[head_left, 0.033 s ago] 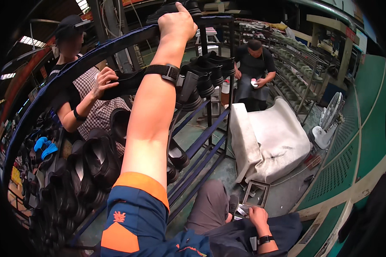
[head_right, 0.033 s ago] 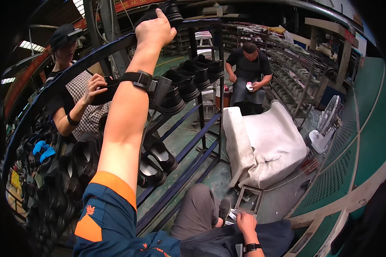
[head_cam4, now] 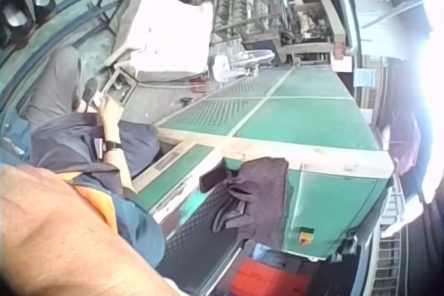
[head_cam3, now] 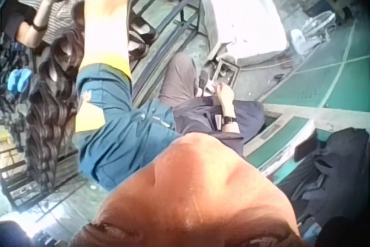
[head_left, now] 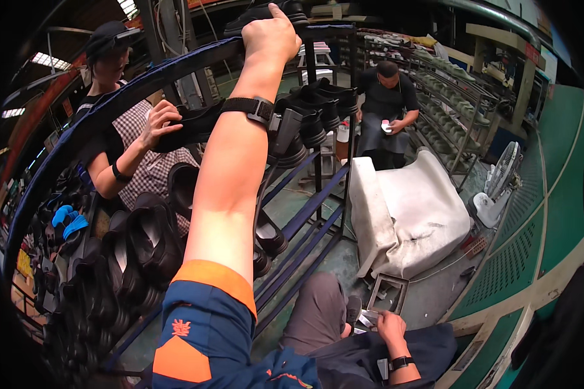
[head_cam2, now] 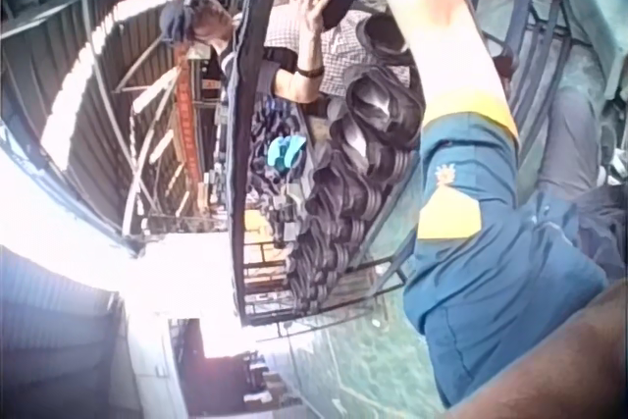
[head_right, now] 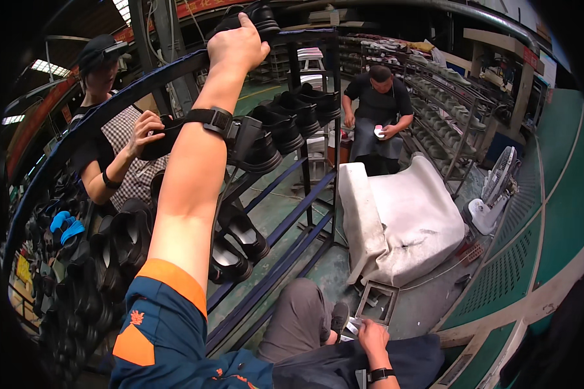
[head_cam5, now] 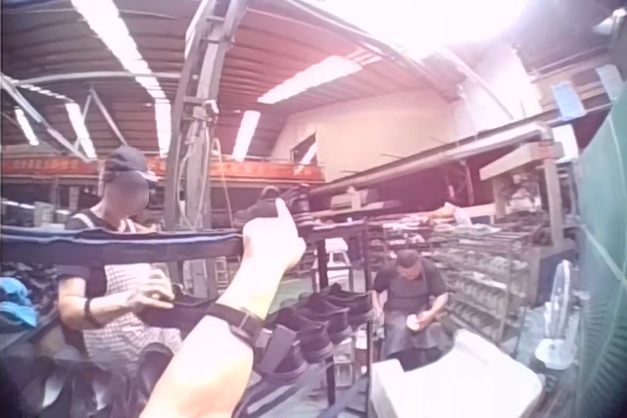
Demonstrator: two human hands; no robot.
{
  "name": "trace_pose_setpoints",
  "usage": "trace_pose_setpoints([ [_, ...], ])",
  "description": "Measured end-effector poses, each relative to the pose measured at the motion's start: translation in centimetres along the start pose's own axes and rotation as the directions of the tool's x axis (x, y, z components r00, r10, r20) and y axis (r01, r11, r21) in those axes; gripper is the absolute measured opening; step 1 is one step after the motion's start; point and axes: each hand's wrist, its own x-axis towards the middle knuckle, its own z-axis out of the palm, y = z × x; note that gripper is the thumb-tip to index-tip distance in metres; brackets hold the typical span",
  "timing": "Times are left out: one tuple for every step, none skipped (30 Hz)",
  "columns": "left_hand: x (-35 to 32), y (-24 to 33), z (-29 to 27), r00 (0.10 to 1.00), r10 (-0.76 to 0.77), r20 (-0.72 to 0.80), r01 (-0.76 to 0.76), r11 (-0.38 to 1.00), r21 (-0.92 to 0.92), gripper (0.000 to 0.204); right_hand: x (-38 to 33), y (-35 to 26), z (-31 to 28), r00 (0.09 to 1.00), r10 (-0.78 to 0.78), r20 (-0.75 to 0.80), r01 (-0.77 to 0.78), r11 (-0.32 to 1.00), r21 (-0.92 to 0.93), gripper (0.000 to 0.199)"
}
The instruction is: Inspecting manufactured shoes on a production line.
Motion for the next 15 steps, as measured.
trace_pose_setpoints([
  [-0.1,-0.1,-0.1,1.0,-0.004,0.002,0.004,1.0,0.009,0.083,0.3,-0.1,-0.1,0.983,0.146,0.113,-0.146,0.989,-0.006,0.029],
  [-0.1,-0.2,-0.2,1.0,-0.002,0.006,0.002,1.0,0.015,0.083,1.0,0.2,-0.7,0.976,0.167,0.139,-0.167,0.986,-0.009,0.032],
  [0.0,-0.2,-0.1,1.0,0.002,0.011,-0.002,1.0,0.017,0.083,1.8,0.7,-0.9,0.968,0.206,0.141,-0.209,0.978,0.01,0.034],
  [0.1,-0.5,0.1,1.0,0.017,-0.016,-0.017,1.0,0.004,0.083,2.6,1.1,-1.0,0.962,0.221,0.159,-0.223,0.975,-0.006,0.034],
  [0.1,-0.6,0.2,1.0,0.015,-0.013,-0.015,1.0,0.006,0.083,3.3,1.4,-1.3,0.955,0.238,0.176,-0.238,0.971,-0.023,0.035],
  [0.1,-0.6,0.3,1.0,0.014,-0.016,-0.014,1.0,0.002,0.083,3.9,1.5,-1.7,0.955,0.238,0.179,-0.238,0.971,-0.023,0.035],
  [0.1,-0.6,0.4,1.0,0.009,-0.02,-0.009,1.0,0.0,0.083,4.6,1.6,-2.2,0.942,0.257,0.217,-0.259,0.966,-0.021,0.035],
  [0.1,-0.7,0.4,1.0,0.008,-0.017,-0.008,1.0,0.003,0.083,5.0,1.8,-2.4,0.927,0.276,0.254,-0.28,0.96,-0.021,0.035],
  [0.1,-0.7,0.4,1.0,0.013,-0.017,-0.013,1.0,0.001,0.083,5.3,2.3,-2.3,0.927,0.274,0.256,-0.277,0.961,-0.022,0.035],
  [0.3,-0.6,0.4,1.0,0.017,-0.018,-0.017,1.0,-0.005,0.083,5.7,2.9,-2.1,0.915,0.27,0.299,-0.281,0.96,-0.007,0.036],
  [0.4,-0.5,0.3,1.0,0.012,-0.017,-0.012,1.0,-0.006,0.083,6.2,3.6,-1.8,0.901,0.266,0.342,-0.286,0.958,0.009,0.036],
  [0.7,-0.5,0.2,1.0,0.005,0.02,-0.003,0.995,-0.103,0.081,6.5,4.2,-1.4,0.902,0.266,0.34,-0.284,0.959,0.005,0.036],
  [0.7,-0.6,0.2,0.998,0.003,0.058,0.009,0.98,-0.197,0.079,6.6,4.5,-1.1,0.897,0.265,0.354,-0.278,0.961,-0.016,0.037],
  [0.4,-0.8,0.5,0.998,0.042,-0.038,-0.047,0.985,-0.165,0.073,6.7,4.8,-0.9,0.891,0.265,0.368,-0.271,0.962,-0.036,0.037],
  [0.4,-0.8,0.5,0.999,0.04,-0.037,-0.045,0.985,-0.167,0.073,7.0,5.0,-0.7,0.891,0.266,0.367,-0.271,0.962,-0.039,0.037],
])
